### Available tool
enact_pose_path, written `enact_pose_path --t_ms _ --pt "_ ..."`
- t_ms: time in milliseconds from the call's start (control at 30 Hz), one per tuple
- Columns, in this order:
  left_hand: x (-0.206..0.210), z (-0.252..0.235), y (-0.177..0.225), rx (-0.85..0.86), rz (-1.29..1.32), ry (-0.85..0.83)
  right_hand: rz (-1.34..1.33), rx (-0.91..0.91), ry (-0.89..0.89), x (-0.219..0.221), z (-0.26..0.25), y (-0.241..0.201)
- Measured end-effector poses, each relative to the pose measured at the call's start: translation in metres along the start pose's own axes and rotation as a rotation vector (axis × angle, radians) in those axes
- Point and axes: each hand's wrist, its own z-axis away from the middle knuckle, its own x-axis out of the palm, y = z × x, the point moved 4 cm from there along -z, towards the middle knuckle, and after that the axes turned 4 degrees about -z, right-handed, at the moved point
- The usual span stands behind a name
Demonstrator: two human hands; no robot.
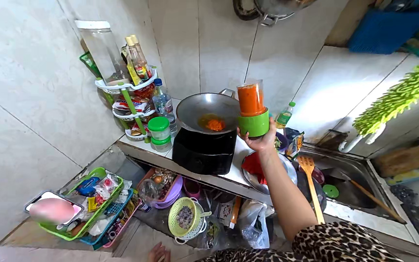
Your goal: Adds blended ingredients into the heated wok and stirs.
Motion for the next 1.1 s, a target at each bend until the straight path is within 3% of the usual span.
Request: enact_pose_path --t_ms 267,400,500,567,667,767,933,1100 --pt "0.068 -0.024 0.24 0.7 0.216 -0.213 -0.12 0.211 -0.344 -0.056 0.056 0.042" --pt "0.102 -0.006 0.325 0.974 0.301 -0.235 -0.098 0.275 -0.34 -0.104 0.093 0.052" --pt "0.133 0.016 0.345 1.01 0.302 -0.269 -0.156 0.316 -0.241 -0.124 0.126 0.044" --pt "0.154 0.029 0.34 0.982 0.302 -0.284 -0.188 0.334 -0.279 -0.137 0.138 0.035" --pt "0.178 0.048 0.329 0.9 0.29 -0.232 -0.149 0.373 -0.255 -0.166 0.142 0.029" --pt "0.195 0.054 0.342 0.774 0.193 -0.205 -0.035 0.503 -0.221 -0.187 0.148 0.018" --pt "0.231 0.025 0.401 0.751 0.069 -0.21 0.44 0.517 -0.253 -0.213 0.162 -0.029" --pt "0.296 -0.028 0.456 0.827 -0.05 -0.052 0.553 0.429 -0.298 -0.245 0.192 -0.081"
